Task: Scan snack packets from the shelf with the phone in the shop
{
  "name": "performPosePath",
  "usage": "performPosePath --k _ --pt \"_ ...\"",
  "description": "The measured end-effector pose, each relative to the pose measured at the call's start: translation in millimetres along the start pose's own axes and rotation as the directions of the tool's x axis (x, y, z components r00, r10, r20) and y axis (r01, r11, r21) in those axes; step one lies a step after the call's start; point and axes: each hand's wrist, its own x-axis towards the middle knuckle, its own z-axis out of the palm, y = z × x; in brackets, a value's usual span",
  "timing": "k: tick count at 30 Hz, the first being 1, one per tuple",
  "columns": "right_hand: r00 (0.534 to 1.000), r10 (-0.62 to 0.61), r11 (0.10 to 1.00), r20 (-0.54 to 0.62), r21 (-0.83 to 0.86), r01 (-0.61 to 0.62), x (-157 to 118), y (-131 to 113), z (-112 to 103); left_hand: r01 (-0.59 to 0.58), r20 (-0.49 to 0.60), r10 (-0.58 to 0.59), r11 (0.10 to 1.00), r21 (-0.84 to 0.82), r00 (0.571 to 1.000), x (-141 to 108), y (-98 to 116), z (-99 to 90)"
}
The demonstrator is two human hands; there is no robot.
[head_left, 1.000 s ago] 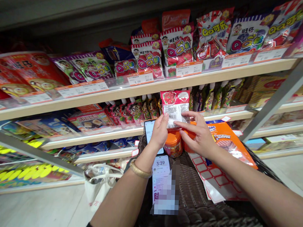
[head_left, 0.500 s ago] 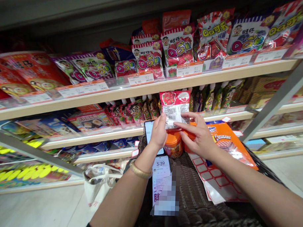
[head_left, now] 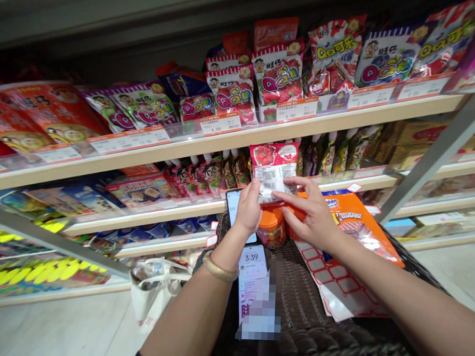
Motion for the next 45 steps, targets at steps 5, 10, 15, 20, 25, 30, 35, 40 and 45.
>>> performPosePath --k 5,10,15,20,25,30,35,40,45 --pt "1.0 0.012 1.0 -0.004 -0.005 -0.012 -1 0 1 -0.001 0.0 0.001 1.0 0.006 1.0 0 -1 -0.2" --pt "1.0 0.008 1.0 0.0 -0.009 -0.008 -1 1 0 -0.007 0.007 0.007 1.0 -0.015 1.0 1 0 0.4" --pt "1.0 0.021 1.0 -0.004 -0.014 -0.021 -1 1 0 0.015 0.008 -0.015 1.0 0.004 1.0 1 0 0.2" --pt "0.997 0.068 0.998 -0.026 0.009 -0.068 0 -1 0 -0.024 0.049 0.019 0.994 0.106 0.999 0 -4 -5.2" --pt "0.991 0.122 0.988 -0.05 0.098 -0.117 5 -5 -2 -0.113 0.15 0.089 0.98 0.161 0.985 -10 6 5.2" --pt "0.952 0.241 0.951 -0.186 0.242 -0.193 17 -14 -6 -0.221 0.252 0.149 0.933 0.285 0.956 -30 38 27.9" --pt "0.874 0.44 0.834 -0.206 0.454 -0.313 38 -32 -21 -0.284 0.176 0.225 0.82 0.496 0.958 -36 65 26.6" --pt "0.828 0.559 0.563 0.046 0.712 -0.42 54 -46 -26 -0.408 0.23 0.338 0.728 0.551 0.913 -29 88 10.3" --pt "0.846 0.529 0.711 0.063 0.513 -0.482 78 -40 -24 -0.498 0.28 0.418 0.637 0.589 0.864 -15 108 1.3"
